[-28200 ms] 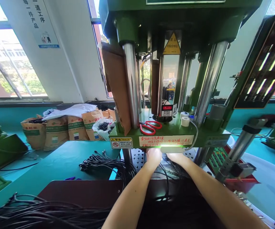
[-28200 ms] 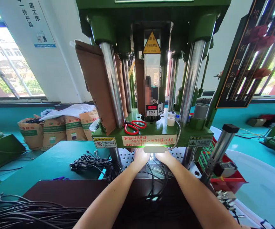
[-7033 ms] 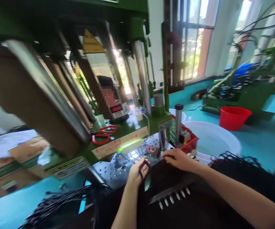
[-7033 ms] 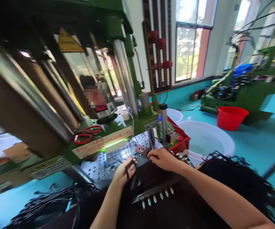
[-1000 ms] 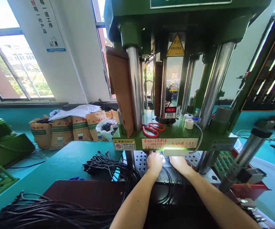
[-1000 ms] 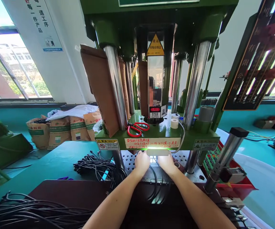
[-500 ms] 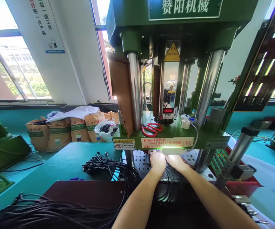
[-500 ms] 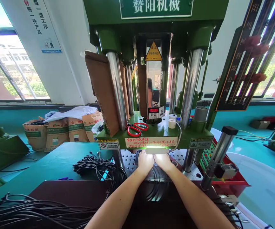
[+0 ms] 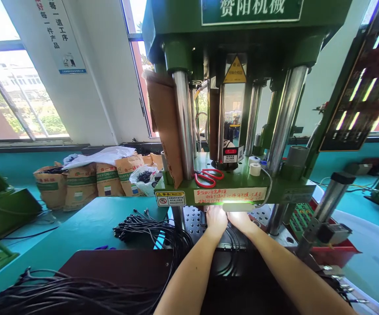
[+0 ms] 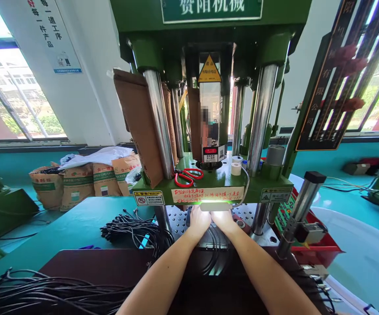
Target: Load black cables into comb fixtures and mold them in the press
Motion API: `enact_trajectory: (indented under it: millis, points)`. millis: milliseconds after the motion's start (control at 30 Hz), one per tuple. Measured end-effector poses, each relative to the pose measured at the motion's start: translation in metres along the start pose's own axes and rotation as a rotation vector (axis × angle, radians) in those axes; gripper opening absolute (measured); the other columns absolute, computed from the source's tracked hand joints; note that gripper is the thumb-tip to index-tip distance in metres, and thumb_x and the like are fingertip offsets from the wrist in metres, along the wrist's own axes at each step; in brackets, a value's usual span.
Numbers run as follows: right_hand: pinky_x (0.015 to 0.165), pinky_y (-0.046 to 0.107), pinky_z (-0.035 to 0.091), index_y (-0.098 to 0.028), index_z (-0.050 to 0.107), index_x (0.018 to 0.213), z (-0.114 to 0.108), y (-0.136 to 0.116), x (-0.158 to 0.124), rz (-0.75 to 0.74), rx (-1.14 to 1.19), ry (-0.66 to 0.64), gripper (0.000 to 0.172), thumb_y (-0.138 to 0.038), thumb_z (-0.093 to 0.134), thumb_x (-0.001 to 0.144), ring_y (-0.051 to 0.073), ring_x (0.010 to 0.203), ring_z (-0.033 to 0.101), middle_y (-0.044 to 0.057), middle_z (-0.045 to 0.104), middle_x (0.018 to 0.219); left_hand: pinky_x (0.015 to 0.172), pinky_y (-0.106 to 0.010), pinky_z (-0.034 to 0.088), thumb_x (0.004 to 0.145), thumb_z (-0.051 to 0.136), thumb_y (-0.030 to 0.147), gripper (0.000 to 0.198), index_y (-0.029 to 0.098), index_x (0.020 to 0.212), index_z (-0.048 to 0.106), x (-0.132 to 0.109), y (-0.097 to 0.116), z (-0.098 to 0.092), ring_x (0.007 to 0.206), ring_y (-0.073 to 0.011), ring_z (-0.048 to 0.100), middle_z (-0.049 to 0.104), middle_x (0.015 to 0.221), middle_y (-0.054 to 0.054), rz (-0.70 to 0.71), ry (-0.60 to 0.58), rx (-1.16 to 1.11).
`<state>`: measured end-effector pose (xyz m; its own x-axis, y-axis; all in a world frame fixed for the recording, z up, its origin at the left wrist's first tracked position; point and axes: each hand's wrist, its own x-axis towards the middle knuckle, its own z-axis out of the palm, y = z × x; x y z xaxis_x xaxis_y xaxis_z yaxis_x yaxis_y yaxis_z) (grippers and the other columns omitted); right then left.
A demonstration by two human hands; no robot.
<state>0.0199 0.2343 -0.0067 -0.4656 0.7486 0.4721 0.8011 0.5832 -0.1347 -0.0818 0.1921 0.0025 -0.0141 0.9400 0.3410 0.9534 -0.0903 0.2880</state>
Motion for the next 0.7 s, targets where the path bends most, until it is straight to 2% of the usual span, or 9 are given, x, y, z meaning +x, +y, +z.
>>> enact_trajectory:
  millis: [167,333,467,700]
  points:
    - [0.089,0.036,0.038,-0.018,0.064,0.089,-0.017,0.015,-0.012,-0.106,-0.021,-0.084,0.031,-0.023,0.033,0.088,0.022,0.095,0.056,0.01,0.065,0.099,0.084,-0.035,0.039,0.084,0.033,0.019,0.03,0.015,0.095,0.061,0.002,-0.012,-0.008,0.095,-0.0219,0.054,0.063,0.095,-0.011,0.108,-0.067,0.006]
    - [0.091,0.035,0.036,-0.02,0.061,0.1,-0.028,0.018,-0.022,-0.177,-0.011,-0.169,0.033,-0.039,0.039,0.086,0.022,0.099,0.055,0.008,0.064,0.103,0.09,-0.034,0.037,0.086,0.032,0.033,0.031,0.019,0.104,0.055,-0.001,-0.03,-0.012,0.107,-0.0203,0.049,0.058,0.111,-0.008,0.238,-0.169,-0.01]
    - [0.092,0.034,0.035,-0.019,0.061,0.103,-0.022,0.02,-0.02,-0.164,-0.006,-0.196,0.035,-0.039,0.036,0.087,0.022,0.1,0.054,0.009,0.064,0.104,0.092,-0.036,0.036,0.088,0.027,0.039,0.037,0.022,0.11,0.05,-0.002,-0.036,-0.007,0.11,-0.0199,0.046,0.054,0.117,-0.007,0.237,-0.2,-0.018]
    - [0.087,0.032,0.038,-0.017,0.064,0.095,-0.009,0.022,-0.007,-0.124,-0.014,-0.204,0.029,-0.028,0.039,0.085,0.021,0.093,0.057,0.008,0.066,0.098,0.093,-0.037,0.035,0.086,0.024,0.048,0.045,0.024,0.115,0.048,0.001,-0.032,-0.004,0.114,-0.0209,0.044,0.053,0.122,-0.006,0.187,-0.212,-0.043]
